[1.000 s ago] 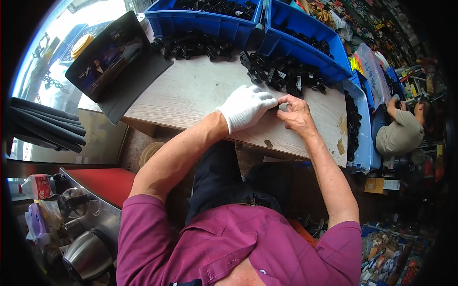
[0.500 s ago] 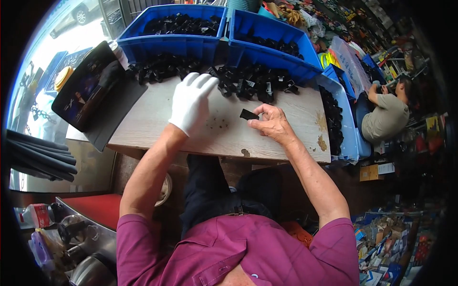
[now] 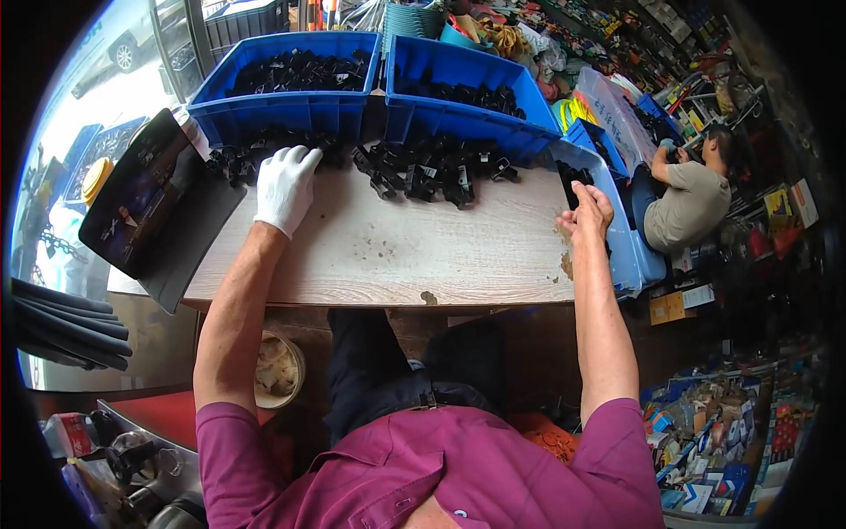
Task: The recorder picks up and inspects small black plastic buckles or components at a workbench.
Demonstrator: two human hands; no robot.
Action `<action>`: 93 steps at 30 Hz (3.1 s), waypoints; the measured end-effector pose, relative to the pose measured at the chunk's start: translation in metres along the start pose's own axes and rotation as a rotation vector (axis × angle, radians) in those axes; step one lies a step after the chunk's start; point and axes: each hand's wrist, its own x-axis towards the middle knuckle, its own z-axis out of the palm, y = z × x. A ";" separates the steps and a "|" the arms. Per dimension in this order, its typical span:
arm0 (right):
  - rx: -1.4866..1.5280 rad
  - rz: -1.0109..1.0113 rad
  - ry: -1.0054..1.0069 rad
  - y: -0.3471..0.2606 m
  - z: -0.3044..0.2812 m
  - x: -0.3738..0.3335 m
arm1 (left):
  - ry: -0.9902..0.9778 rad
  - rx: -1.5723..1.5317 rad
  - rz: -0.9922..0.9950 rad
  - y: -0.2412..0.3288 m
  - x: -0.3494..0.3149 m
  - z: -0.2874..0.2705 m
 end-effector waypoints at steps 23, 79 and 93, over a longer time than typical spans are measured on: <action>-0.237 -0.078 -0.364 0.015 0.107 -0.023 | -0.047 -0.381 -0.230 0.038 -0.040 -0.036; -0.562 -0.216 -0.829 0.017 0.055 -0.062 | -0.086 -0.246 -0.229 0.073 -0.047 -0.046; -0.386 -0.119 -0.928 0.019 0.037 -0.081 | -0.102 -0.249 -0.297 0.068 -0.046 -0.049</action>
